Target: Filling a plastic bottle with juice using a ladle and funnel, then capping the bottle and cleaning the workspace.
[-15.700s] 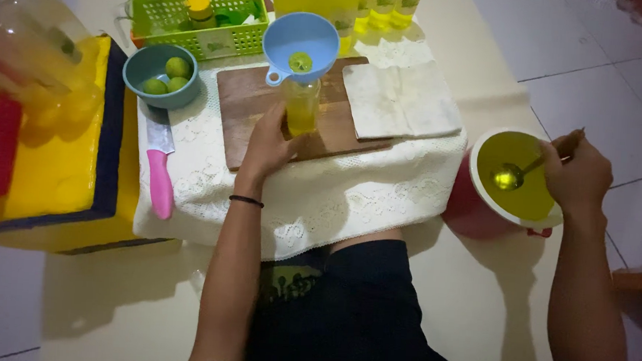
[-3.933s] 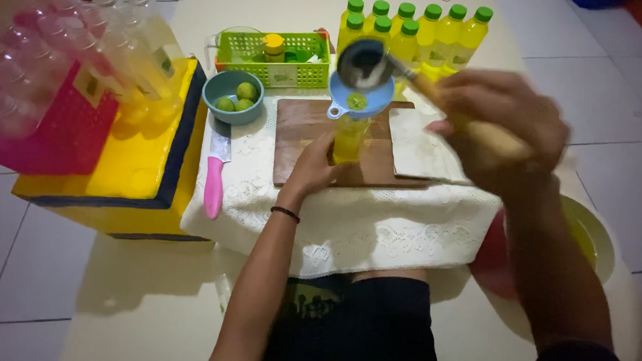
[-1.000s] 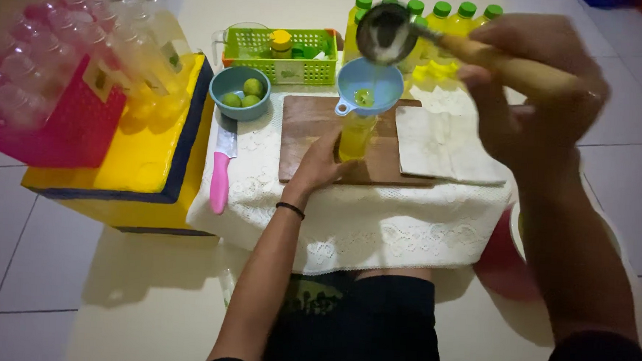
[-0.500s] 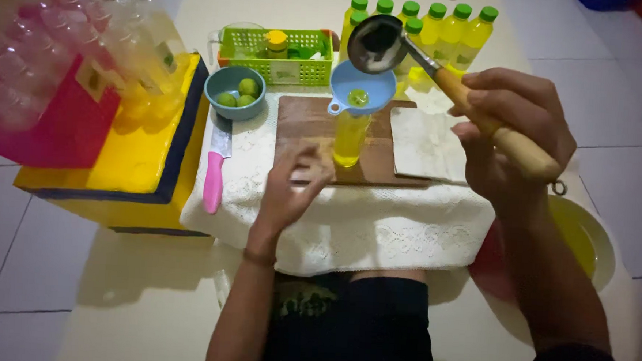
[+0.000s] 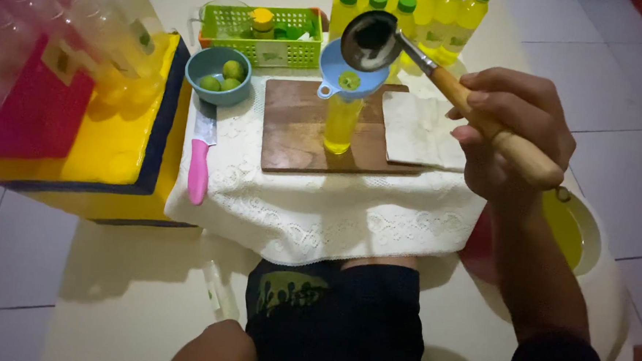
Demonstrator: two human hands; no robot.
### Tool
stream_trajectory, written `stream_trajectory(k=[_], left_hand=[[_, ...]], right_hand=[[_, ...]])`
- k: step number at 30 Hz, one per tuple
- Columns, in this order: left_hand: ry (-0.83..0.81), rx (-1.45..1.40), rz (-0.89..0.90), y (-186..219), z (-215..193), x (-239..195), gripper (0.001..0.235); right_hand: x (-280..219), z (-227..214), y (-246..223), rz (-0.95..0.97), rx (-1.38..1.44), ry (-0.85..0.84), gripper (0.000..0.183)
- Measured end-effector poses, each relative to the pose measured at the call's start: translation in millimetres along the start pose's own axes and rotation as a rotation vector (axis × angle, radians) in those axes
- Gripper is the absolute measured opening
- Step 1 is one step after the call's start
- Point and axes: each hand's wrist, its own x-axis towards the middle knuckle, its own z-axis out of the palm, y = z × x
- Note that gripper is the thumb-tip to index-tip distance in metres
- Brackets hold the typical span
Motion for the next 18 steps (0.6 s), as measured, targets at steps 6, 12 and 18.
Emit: stream_trajectory(k=[6, 12, 18], left_hand=[[0.027, 0.050, 0.003, 20.7, 11.4, 23.7, 0.033], [0.045, 0.105, 0.005, -133.7, -87.1, 13.8, 0.026], [0.071, 0.165, 0.005, 35.1, 17.9, 70.7, 0.020]], right_hand=[[-8.4, -3.4, 2.7, 0.072, 0.019, 0.028, 0.031], [-10.3, -1.9, 6.2, 0.092, 0.038, 0.077, 0.030], [-8.9, 2.7, 7.4, 0.025, 0.048, 0.056, 0.029]])
